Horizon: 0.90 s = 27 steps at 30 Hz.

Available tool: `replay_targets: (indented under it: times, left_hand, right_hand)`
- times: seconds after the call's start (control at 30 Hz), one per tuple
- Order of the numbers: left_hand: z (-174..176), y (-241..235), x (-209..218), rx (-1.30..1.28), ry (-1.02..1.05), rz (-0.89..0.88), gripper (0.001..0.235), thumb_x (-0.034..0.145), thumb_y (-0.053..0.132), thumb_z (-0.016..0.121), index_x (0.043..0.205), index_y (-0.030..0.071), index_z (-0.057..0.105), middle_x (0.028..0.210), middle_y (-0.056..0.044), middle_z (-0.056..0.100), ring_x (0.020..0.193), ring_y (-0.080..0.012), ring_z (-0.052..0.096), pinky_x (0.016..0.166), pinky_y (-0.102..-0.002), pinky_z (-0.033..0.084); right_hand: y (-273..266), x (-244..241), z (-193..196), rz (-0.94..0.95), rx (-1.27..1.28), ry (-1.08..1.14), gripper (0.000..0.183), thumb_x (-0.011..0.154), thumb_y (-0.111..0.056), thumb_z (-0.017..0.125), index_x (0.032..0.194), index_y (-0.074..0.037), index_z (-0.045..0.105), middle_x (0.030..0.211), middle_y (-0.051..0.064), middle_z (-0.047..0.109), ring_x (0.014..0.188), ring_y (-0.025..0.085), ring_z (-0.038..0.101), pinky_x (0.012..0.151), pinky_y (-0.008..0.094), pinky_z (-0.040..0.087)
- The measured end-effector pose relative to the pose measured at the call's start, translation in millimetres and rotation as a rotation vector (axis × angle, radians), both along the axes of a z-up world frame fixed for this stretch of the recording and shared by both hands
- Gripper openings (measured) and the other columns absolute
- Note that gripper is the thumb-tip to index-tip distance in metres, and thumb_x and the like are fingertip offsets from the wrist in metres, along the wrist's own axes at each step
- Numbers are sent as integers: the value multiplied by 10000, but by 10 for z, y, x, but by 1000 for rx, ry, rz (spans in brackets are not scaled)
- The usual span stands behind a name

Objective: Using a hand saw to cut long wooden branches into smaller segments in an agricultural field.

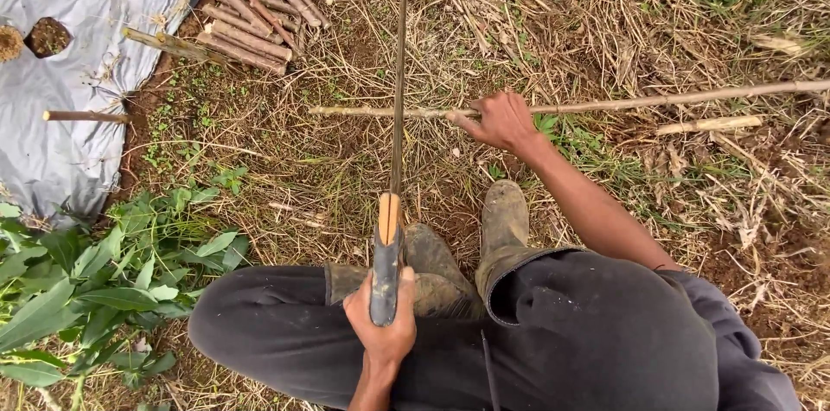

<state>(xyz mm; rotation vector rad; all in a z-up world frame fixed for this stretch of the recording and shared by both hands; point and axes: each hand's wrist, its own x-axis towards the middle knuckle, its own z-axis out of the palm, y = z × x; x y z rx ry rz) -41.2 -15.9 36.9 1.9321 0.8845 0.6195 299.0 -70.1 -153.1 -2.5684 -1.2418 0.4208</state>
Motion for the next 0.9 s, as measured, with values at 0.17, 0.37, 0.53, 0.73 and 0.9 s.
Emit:
replay_targets:
  times: [0.17, 0.37, 0.53, 0.73, 0.9]
  left_hand:
    - [-490, 240, 521, -144, -122, -34, 238, 870, 76, 747, 678, 73, 607, 458, -31, 549, 341, -107, 421, 349, -233, 383]
    - [-913, 355, 892, -147, -110, -104, 182, 876, 1, 707, 723, -9, 609, 453, -49, 489, 330, -112, 373, 306, -234, 331]
    - [-1023, 376, 964, -149, -55, -91, 140, 889, 18, 715, 783, -34, 640, 477, -69, 505, 326, -114, 391, 289, -230, 349]
    - [-1130, 317, 842, -143, -63, -79, 160, 900, 22, 706, 765, -21, 633, 461, -52, 487, 305, -100, 372, 270, -220, 320]
    - [-1120, 305, 835, -181, -63, -42, 206, 858, 29, 724, 682, 29, 617, 437, -27, 475, 296, -103, 359, 273, -231, 298]
  right_hand:
    - [-102, -126, 278, 19, 135, 7, 635, 1020, -713, 424, 658, -195, 492, 544, -13, 431, 408, 145, 397, 497, 346, 406]
    - [-75, -72, 325, 27, 130, -6, 618, 1032, -679, 431, 662, -189, 501, 518, -5, 424, 407, 164, 438, 516, 358, 434]
    - [-3, 1, 241, 25, 114, 1, 617, 1027, -671, 443, 643, -192, 506, 476, -4, 413, 392, 167, 462, 529, 363, 461]
    - [31, 59, 140, 15, 126, 25, 612, 1019, -663, 466, 625, -194, 476, 465, -22, 403, 390, 169, 460, 526, 367, 452]
    - [19, 10, 102, -14, 87, 32, 624, 1033, -685, 427, 640, -203, 478, 458, -24, 403, 387, 167, 470, 521, 359, 447]
